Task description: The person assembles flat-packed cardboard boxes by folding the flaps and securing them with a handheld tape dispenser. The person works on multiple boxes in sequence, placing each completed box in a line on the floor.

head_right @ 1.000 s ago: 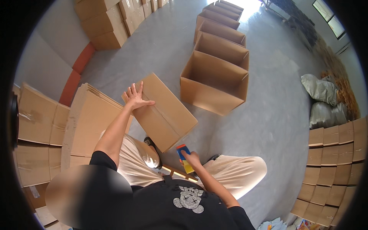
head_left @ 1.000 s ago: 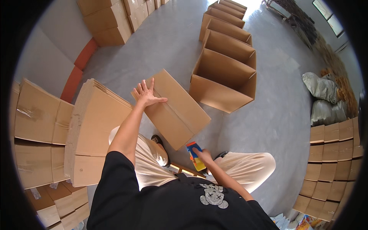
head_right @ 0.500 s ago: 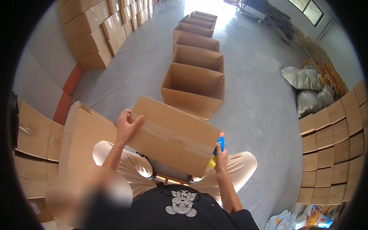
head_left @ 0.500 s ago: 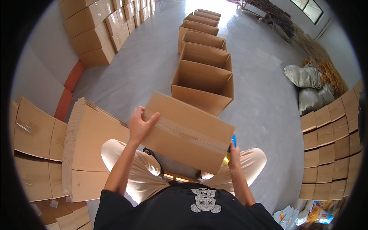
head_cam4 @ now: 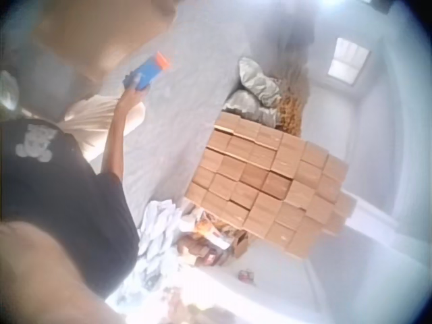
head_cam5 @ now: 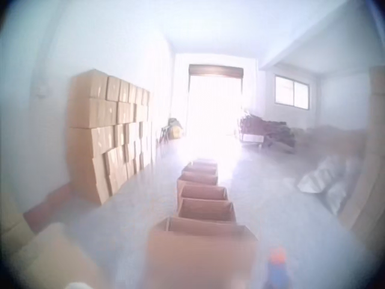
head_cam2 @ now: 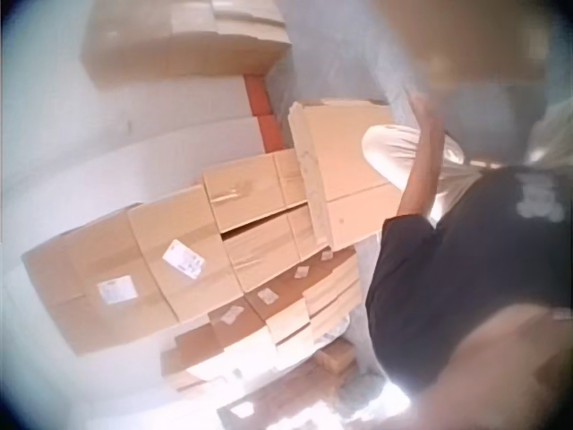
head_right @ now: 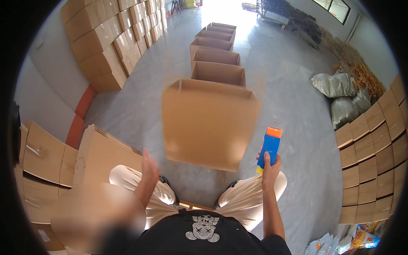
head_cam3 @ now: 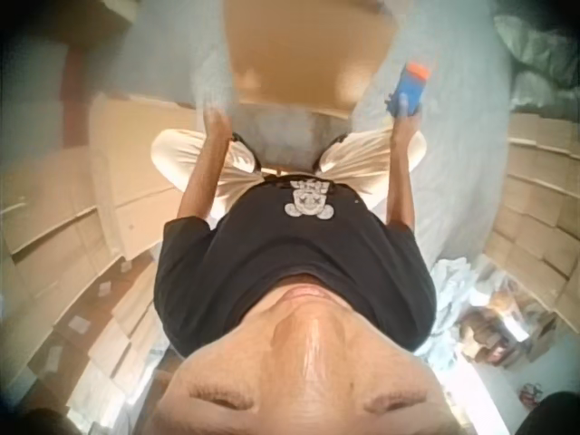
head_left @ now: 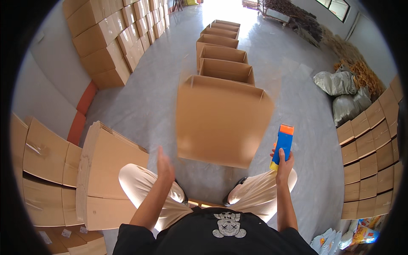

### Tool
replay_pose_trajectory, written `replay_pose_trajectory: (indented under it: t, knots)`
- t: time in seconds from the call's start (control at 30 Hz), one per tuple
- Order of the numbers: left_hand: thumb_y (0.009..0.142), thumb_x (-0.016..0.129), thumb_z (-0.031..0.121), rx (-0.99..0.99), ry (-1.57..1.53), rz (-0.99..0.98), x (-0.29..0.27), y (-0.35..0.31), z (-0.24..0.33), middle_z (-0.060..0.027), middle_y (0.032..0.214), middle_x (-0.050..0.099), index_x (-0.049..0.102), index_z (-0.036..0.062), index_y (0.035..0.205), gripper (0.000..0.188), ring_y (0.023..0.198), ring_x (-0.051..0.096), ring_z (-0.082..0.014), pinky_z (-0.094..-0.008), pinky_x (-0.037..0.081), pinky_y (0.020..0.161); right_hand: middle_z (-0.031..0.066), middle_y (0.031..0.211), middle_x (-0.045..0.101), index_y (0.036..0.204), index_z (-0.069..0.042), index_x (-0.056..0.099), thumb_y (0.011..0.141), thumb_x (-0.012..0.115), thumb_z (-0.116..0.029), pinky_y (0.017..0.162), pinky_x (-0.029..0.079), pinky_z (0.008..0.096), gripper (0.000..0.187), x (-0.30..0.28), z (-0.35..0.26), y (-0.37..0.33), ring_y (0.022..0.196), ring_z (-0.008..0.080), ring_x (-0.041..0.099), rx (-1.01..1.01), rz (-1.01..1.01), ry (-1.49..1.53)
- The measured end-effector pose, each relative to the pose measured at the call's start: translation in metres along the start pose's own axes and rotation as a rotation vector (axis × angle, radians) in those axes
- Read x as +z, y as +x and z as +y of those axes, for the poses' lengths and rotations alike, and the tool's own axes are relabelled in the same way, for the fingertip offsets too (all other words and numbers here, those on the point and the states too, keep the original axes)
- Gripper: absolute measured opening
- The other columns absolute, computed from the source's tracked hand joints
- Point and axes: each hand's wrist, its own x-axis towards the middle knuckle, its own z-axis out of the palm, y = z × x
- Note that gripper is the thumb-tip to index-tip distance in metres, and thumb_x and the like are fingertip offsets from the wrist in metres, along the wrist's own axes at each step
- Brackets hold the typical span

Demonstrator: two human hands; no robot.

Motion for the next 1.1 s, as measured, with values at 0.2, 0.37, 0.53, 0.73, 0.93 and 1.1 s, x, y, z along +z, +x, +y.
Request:
replay_pose_trajectory:
  t: [0.2,0.37,0.53,0.73,0.93,1.1]
  knots:
    - [0.067,0.063,0.071,-0.499,-0.171,-0.519,0.011,0.000,-0.073,-0.0239,0.149,0.007,-0.012,0.0082,0.145,0.124,0.138,0.010,-0.0400,-0.0634,0.016,0.106,0.0145,0.091,0.066,0.107,0.005,0.055,0.089,0.061,-0.031,0.067,0.054,0.0292,0.040,-0.016,-0.001,0.010,0.075,0.0184,0.066,0.050,-0.039,0.013]
    - [0.066,0.078,0.051,-0.602,-0.209,-0.364,0.052,0.022,-0.125,-0.0237,0.135,0.029,0.000,0.0040,0.141,0.118,0.122,0.037,-0.0421,-0.0611,0.034,0.100,0.0129,0.087,0.066,0.106,0.005,0.055,0.087,0.063,-0.031,0.067,0.053,0.0287,0.041,-0.024,0.011,0.031,0.072,0.0178,0.065,0.077,0.109,0.116]
    - [0.073,0.077,0.038,-0.690,-0.198,-0.177,0.111,0.061,-0.131,-0.0256,0.122,0.042,0.032,-0.0010,0.125,0.079,0.111,0.047,-0.0425,-0.0587,0.042,0.095,0.0088,0.094,0.061,0.108,0.004,0.054,0.083,0.064,-0.039,0.075,0.049,0.0271,0.051,-0.018,0.013,0.036,0.080,0.0151,0.059,0.153,0.171,0.149]
    - [0.071,0.050,0.007,-0.673,-0.091,-0.102,0.144,0.145,-0.130,-0.0306,0.083,0.055,0.048,-0.0039,0.075,0.012,0.088,0.056,-0.0528,-0.0676,0.045,0.082,0.0152,0.085,0.066,0.104,0.006,0.055,0.083,0.065,-0.032,0.066,0.054,0.0306,0.044,0.000,0.010,0.037,0.069,0.0201,0.065,0.128,0.078,0.149]
    - [0.067,0.052,0.003,-0.407,-0.197,-0.348,0.214,0.216,-0.072,-0.0103,0.060,0.047,0.045,0.0071,0.055,0.014,0.071,0.058,-0.0401,-0.0641,0.050,0.077,0.0159,0.084,0.066,0.105,0.005,0.055,0.082,0.065,-0.031,0.065,0.055,0.0303,0.044,0.009,0.010,0.049,0.070,0.0198,0.065,0.178,0.052,0.142]
    - [0.083,0.067,0.025,-0.439,-0.144,-0.518,0.295,0.255,-0.023,-0.0237,0.121,0.043,0.033,0.0002,0.128,0.061,0.103,0.054,-0.0353,-0.0553,0.049,0.088,0.0150,0.088,0.066,0.105,0.005,0.056,0.082,0.065,-0.032,0.065,0.055,0.0306,0.044,0.015,0.012,0.055,0.071,0.0185,0.065,0.232,0.023,0.115]
